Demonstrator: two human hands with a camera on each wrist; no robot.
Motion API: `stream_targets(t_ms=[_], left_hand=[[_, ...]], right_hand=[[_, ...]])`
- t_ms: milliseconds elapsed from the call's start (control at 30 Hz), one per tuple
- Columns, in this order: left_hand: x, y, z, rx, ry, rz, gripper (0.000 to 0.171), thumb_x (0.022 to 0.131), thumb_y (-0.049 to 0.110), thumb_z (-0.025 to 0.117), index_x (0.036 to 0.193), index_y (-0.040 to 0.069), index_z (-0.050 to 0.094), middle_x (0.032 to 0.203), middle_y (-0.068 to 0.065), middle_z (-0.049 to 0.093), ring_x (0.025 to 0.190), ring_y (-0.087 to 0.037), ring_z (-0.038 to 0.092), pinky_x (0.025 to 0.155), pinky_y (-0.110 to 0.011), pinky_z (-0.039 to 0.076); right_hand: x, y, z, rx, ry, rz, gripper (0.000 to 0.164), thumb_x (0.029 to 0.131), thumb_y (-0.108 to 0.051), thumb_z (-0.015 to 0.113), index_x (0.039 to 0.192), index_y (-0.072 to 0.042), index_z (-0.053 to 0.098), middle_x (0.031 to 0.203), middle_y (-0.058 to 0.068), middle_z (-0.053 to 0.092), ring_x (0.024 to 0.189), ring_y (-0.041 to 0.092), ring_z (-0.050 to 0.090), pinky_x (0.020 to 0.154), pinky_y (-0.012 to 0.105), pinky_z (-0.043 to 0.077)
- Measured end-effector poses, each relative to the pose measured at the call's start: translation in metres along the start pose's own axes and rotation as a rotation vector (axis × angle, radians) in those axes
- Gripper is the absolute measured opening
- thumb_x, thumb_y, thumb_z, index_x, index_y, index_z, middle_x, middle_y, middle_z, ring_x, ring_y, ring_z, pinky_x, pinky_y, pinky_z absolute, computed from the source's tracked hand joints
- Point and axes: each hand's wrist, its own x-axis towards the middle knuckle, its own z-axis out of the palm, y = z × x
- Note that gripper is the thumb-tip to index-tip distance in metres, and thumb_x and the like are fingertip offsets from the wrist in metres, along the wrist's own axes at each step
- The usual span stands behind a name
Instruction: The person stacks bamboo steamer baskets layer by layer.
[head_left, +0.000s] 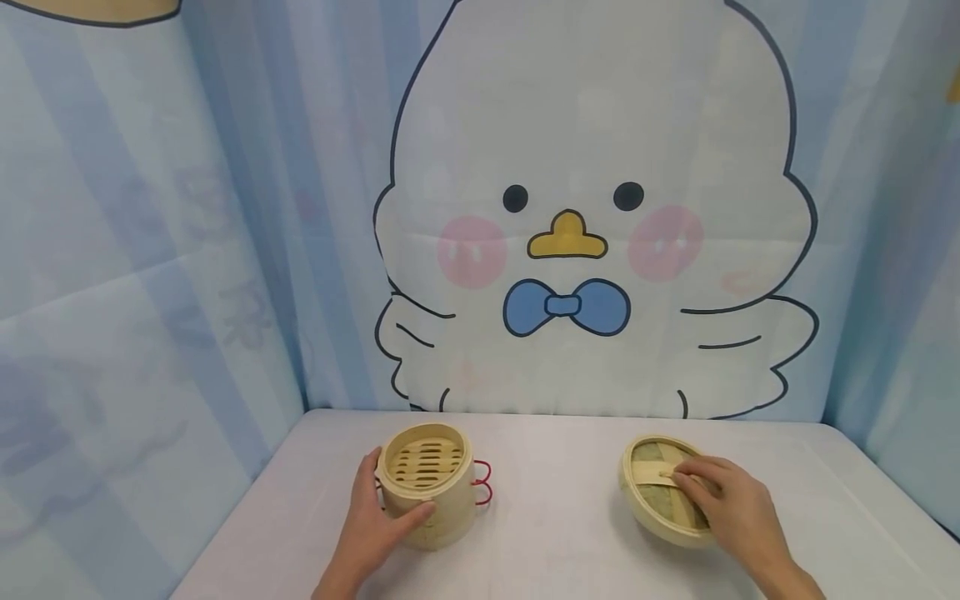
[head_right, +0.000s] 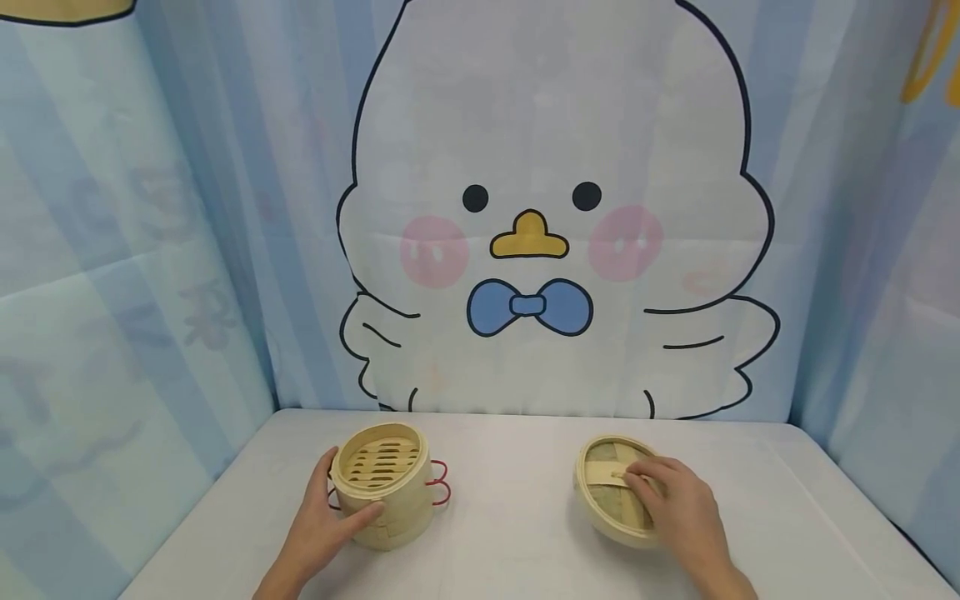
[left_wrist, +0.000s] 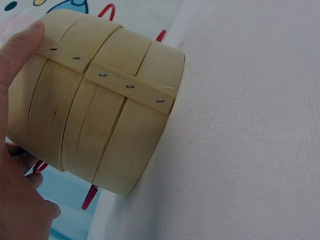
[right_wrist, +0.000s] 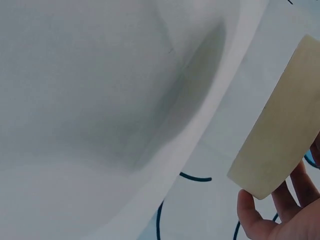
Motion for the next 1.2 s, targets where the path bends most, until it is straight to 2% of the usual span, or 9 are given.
stream_targets(t_ms=[367,633,1200], left_hand=[[0.0,-0.001,0.0,-0.001,0.004,0.022,0.115,0.076,0.042,0.089,0.155,0.0,0.018,0.155,-0.025,0.029,0.139,-0.044,0.032,0.11,-0.067,0.028],[0.001,-0.003,0.001,-0.018,0.003,0.022,0.115,0.075,0.04,0.09,0.156,0.001,0.019,0.155,-0.024,0.03,0.14,-0.043,0.032,0.111,-0.068,0.027],[0.001,-0.004,0.001,-0.038,-0.001,0.021,0.115,0.074,0.042,0.09,0.156,0.003,0.02,0.155,-0.022,0.031,0.141,-0.041,0.031,0.112,-0.067,0.026]], right_hand=[[0.003,-0.025,0.011,0.084,0.076,-0.064,0.012,0.09,-0.013,0.077,0.097,-0.004,0.078,0.115,0.02,0.069,0.115,0.046,0.059,0.096,0.062,0.046],[0.009,-0.052,0.019,0.172,0.021,-0.078,0.012,0.092,-0.016,0.076,0.1,-0.007,0.078,0.117,0.015,0.069,0.118,0.042,0.059,0.099,0.059,0.046],[0.02,-0.117,0.043,0.318,0.036,-0.166,0.006,0.089,-0.01,0.079,0.095,-0.009,0.079,0.108,0.005,0.072,0.115,0.031,0.063,0.098,0.049,0.052]])
